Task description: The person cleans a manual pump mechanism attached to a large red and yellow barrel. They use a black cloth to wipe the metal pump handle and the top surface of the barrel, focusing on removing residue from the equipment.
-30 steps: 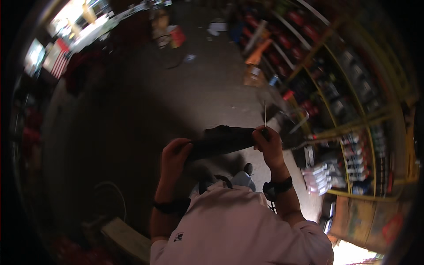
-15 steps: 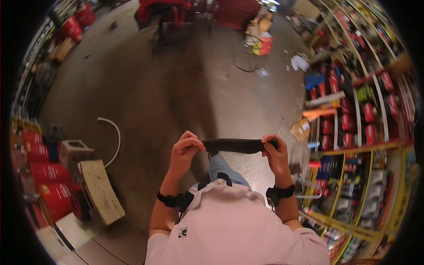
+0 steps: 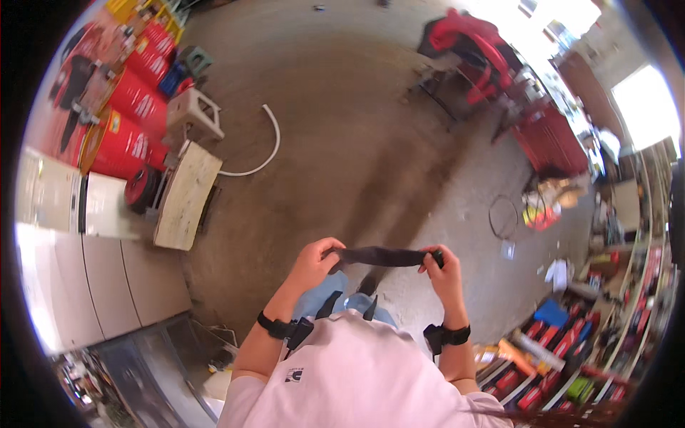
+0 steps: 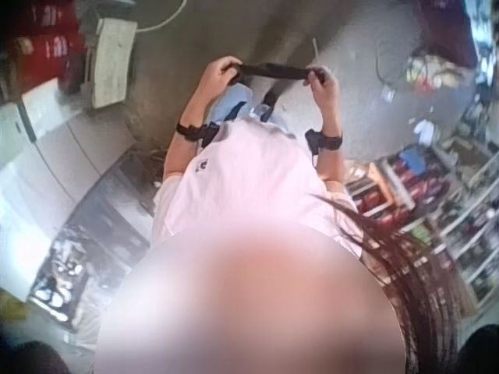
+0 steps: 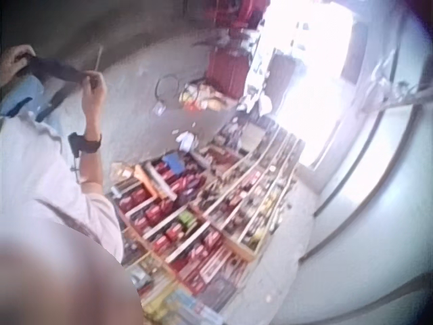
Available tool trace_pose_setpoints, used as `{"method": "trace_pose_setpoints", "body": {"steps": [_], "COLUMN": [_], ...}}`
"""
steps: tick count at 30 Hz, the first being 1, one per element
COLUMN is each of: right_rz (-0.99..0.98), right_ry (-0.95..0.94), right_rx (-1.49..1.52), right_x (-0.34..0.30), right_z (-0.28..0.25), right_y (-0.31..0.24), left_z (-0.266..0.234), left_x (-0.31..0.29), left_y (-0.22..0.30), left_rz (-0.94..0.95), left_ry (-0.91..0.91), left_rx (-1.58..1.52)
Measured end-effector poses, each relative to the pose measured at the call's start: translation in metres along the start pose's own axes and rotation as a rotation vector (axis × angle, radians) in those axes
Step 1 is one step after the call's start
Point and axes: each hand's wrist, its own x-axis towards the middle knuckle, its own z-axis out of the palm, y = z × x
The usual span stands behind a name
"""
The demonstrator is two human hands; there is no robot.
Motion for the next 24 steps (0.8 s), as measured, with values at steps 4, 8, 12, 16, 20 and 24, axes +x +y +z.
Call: {"method": "trace_pose_setpoints", "body": {"steps": [4, 8, 12, 16, 20, 24], "right_rz": [0.010, -0.273, 0.145, 0.286, 0.298, 0.343], "right_ry": [-0.150, -0.185, -0.385, -0.457, -0.466, -0.538], "right_rx": [-0.109, -0.241, -0.004, 0.273, 0.297, 0.274], "right_x": [0.079, 0.162, 0.237, 0.305, 0.367, 0.438], "right_z": [0.064, 0.149, 0.223, 0.300, 0.368, 0.431], "right_y": [-0.019, -0.054, -0.104, -0.143, -0.174, -0.194], "left_z": [-0.068, -0.149, -0.229, -0.298, -0.355, -0.424], "left_x": [0.025, 0.075, 0.137, 0.202, 0.249, 0.292], "left_y": [-0.018, -0.021, 0.005, 0.042, 0.063, 0.060], "left_rz": [-0.057, -0.057, 0.081, 0.168, 0.226, 0.200], "left_ry": [0.203, 0.254, 0.294, 0.280, 0.287, 0.322], "left_rx": [-0.015, -0.037, 0.070, 0.117, 0.169, 0.125]}}
